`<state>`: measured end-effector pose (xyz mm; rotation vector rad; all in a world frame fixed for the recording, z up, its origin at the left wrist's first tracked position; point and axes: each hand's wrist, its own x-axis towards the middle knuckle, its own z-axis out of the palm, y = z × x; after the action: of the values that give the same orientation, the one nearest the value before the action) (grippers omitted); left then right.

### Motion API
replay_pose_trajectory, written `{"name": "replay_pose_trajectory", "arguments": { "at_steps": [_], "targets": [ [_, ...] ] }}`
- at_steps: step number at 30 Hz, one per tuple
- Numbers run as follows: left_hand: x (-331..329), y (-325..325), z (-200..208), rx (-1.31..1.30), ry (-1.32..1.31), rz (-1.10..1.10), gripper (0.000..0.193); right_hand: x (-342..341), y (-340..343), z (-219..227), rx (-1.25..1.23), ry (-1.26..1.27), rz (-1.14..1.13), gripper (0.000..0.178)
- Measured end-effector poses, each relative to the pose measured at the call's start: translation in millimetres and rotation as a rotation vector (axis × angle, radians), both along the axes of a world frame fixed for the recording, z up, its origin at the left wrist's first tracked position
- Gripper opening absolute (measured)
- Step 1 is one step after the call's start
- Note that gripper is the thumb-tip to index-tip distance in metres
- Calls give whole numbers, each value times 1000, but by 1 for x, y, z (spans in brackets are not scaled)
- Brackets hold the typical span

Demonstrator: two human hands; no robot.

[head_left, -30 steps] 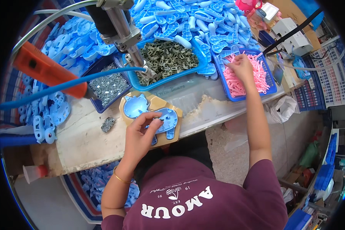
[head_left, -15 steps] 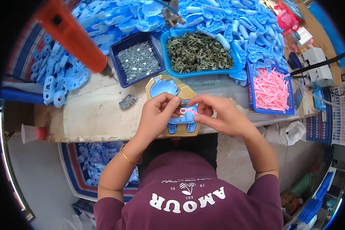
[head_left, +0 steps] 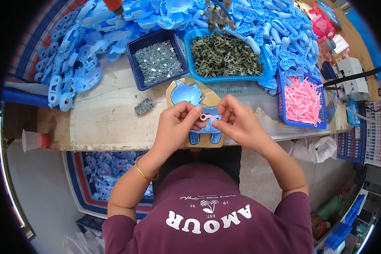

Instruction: Assembling plastic hippopotamus-shaped toys by attaching components and using a handheld pneumatic screwdriver.

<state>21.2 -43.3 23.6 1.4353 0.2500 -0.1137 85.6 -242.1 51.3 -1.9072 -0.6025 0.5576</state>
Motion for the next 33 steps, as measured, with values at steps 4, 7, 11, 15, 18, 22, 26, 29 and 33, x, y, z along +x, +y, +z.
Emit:
{"name": "replay_pose_trajectory", "arguments": {
  "at_steps": [4,7,11,15,18,22,26,29,33],
  "targets": [
    [-4,-6,4,295,-168,33,19,-6,5,7,-40,3,7,26],
    [-4,-1,1,84,-98,36,18,-5,7,5,-31,84,-40,24],
    [-7,-2,-7,71,-135,64,19,-9,6,2,-29,29,-29,22],
    [-8,10,-8,-176,11,-75,20,-1,-1,5,19,142,71,24],
    [-9,12,-8,-169,-4,-140,21,-2,0,11,-34,104,147,28],
    [-10,15,1,-142,35,-147,23,-9,5,15,-98,-146,165,17],
    [-11,22,1,-83,95,-220,25,-6,7,-3,-73,-549,168,19],
    [-15,25,13,167,73,-52,28,-3,11,-15,-114,-773,198,15],
    [-22,38,12,429,-164,130,27,-5,20,-24,-235,-892,212,13]
  ]
}}
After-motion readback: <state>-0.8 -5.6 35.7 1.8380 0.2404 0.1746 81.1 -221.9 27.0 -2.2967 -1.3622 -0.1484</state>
